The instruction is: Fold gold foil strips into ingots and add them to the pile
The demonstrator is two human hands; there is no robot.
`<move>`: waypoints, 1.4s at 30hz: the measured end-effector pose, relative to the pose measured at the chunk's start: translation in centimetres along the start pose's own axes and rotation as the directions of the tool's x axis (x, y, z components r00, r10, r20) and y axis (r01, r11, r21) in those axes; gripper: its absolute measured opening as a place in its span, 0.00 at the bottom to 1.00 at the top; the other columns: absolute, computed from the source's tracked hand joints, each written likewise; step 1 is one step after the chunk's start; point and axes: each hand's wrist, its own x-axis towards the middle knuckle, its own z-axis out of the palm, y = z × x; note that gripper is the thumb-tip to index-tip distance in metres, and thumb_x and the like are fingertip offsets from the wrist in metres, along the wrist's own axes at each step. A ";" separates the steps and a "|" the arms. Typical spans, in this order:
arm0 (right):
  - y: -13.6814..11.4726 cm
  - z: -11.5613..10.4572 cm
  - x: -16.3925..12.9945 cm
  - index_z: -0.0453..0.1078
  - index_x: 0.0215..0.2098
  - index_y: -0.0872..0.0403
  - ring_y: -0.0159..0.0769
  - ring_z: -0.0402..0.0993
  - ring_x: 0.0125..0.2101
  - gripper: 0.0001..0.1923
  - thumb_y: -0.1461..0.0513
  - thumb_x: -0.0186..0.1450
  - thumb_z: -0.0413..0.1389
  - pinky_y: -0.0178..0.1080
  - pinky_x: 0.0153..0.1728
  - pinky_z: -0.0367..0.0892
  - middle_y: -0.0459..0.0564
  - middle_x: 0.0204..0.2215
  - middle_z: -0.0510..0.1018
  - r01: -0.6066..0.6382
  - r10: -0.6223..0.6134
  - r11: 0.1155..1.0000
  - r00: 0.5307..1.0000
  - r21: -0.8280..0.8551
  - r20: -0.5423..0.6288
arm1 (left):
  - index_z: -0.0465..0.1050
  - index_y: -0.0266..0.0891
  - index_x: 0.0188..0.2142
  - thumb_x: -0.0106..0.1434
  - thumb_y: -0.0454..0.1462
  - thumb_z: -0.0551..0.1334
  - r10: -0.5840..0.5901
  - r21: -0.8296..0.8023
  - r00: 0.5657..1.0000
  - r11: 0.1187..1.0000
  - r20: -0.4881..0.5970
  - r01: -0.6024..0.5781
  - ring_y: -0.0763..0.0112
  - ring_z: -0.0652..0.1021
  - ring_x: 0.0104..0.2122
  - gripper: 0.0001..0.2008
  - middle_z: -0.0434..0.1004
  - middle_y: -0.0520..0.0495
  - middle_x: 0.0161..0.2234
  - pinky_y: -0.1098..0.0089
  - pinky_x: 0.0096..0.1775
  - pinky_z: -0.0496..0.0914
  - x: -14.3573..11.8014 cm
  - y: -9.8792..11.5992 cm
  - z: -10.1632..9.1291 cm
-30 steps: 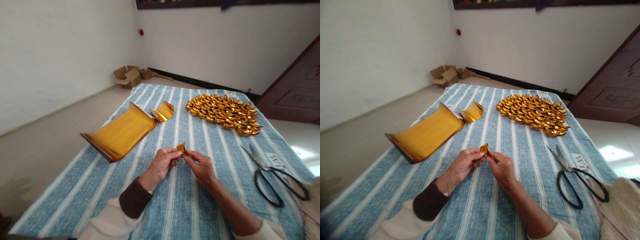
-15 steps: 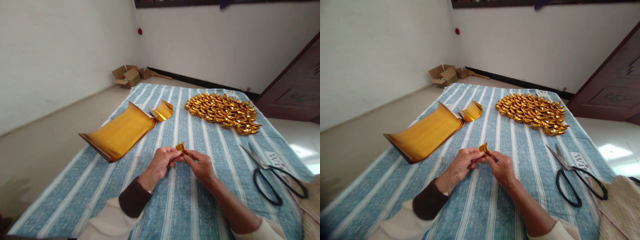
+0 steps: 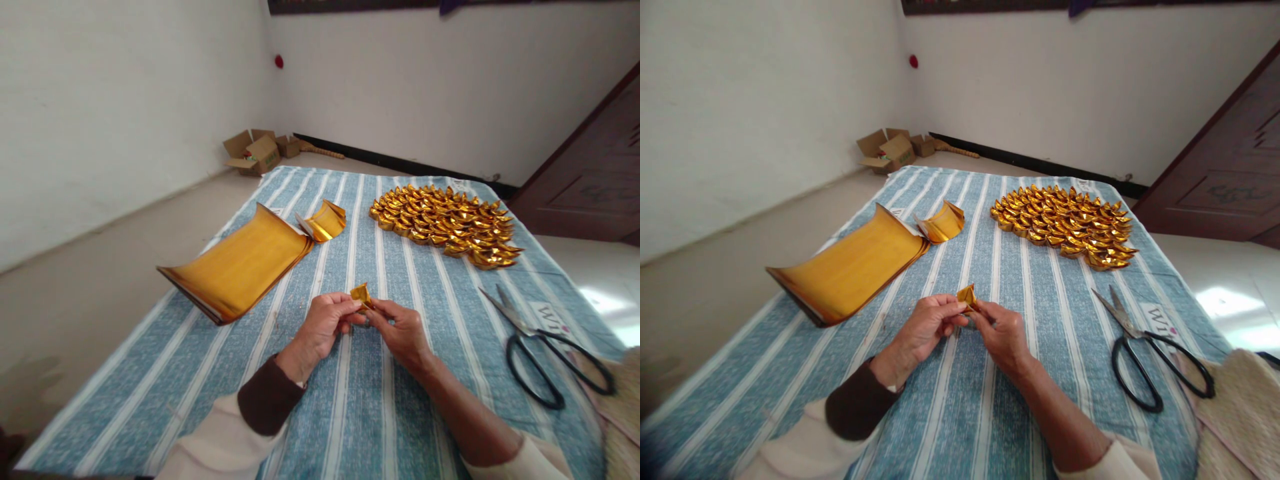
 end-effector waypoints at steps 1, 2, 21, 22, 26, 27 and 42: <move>0.0 0.0 0.0 0.80 0.42 0.51 0.39 0.81 0.33 0.12 0.57 0.65 0.57 0.36 0.34 0.74 0.50 0.36 0.84 0.005 -0.005 1.000 1.000 -0.006 0.001 | 0.74 0.33 0.26 0.55 0.30 0.66 -0.003 -0.009 1.000 1.000 -0.002 0.003 0.77 0.75 0.18 0.03 0.77 0.46 0.19 0.80 0.17 0.56 0.0 0.0 0.0; 0.0 0.0 0.0 0.79 0.43 0.51 0.39 0.81 0.33 0.12 0.57 0.65 0.57 0.37 0.35 0.74 0.50 0.36 0.84 0.009 -0.009 1.000 1.000 -0.012 0.003 | 0.74 0.33 0.26 0.55 0.30 0.66 -0.006 -0.021 1.000 1.000 -0.002 0.006 0.77 0.75 0.18 0.03 0.77 0.46 0.19 0.80 0.17 0.55 0.0 0.0 0.0; 0.1 -0.1 0.0 0.79 0.43 0.51 0.38 0.81 0.32 0.12 0.58 0.67 0.55 0.36 0.34 0.75 0.50 0.36 0.84 0.110 -0.111 0.990 0.994 -0.086 -0.005 | 0.71 0.33 0.27 0.58 0.27 0.63 -0.018 -0.145 0.999 0.989 0.047 0.024 0.79 0.73 0.15 0.04 0.75 0.49 0.18 0.81 0.16 0.60 0.0 -0.3 0.1; 0.1 -0.1 0.0 0.79 0.43 0.51 0.38 0.81 0.32 0.12 0.58 0.68 0.55 0.36 0.35 0.75 0.50 0.36 0.84 0.136 -0.137 0.985 0.991 -0.109 -0.003 | 0.71 0.33 0.27 0.58 0.27 0.63 -0.029 -0.161 0.999 0.986 0.046 0.036 0.79 0.73 0.15 0.05 0.75 0.50 0.18 0.81 0.16 0.60 0.1 -0.4 0.1; 0.5 -0.2 0.0 0.78 0.44 0.52 0.39 0.81 0.32 0.12 0.58 0.69 0.54 0.38 0.36 0.75 0.51 0.34 0.84 0.224 -0.234 0.948 0.972 -0.225 -0.023 | 0.69 0.34 0.26 0.58 0.26 0.65 -0.081 -0.228 0.996 0.970 0.035 0.087 0.81 0.73 0.15 0.08 0.73 0.52 0.18 0.83 0.16 0.60 0.4 -0.4 0.0; 0.5 -0.2 0.0 0.78 0.44 0.52 0.39 0.81 0.32 0.12 0.58 0.69 0.54 0.38 0.36 0.75 0.51 0.34 0.84 0.237 -0.251 0.939 0.968 -0.248 -0.025 | 0.69 0.34 0.27 0.58 0.26 0.65 -0.092 -0.241 0.995 0.966 0.027 0.096 0.81 0.73 0.15 0.08 0.73 0.53 0.19 0.83 0.16 0.61 0.4 -0.3 0.1; 0.3 0.0 -0.3 0.79 0.43 0.51 0.39 0.82 0.34 0.13 0.59 0.69 0.53 0.39 0.36 0.77 0.50 0.36 0.84 0.256 -0.269 0.948 0.962 -0.189 -0.045 | 0.70 0.34 0.27 0.60 0.25 0.65 -0.173 -0.336 0.984 0.925 0.037 0.176 0.84 0.72 0.15 0.09 0.71 0.55 0.19 0.86 0.17 0.65 0.3 0.2 0.2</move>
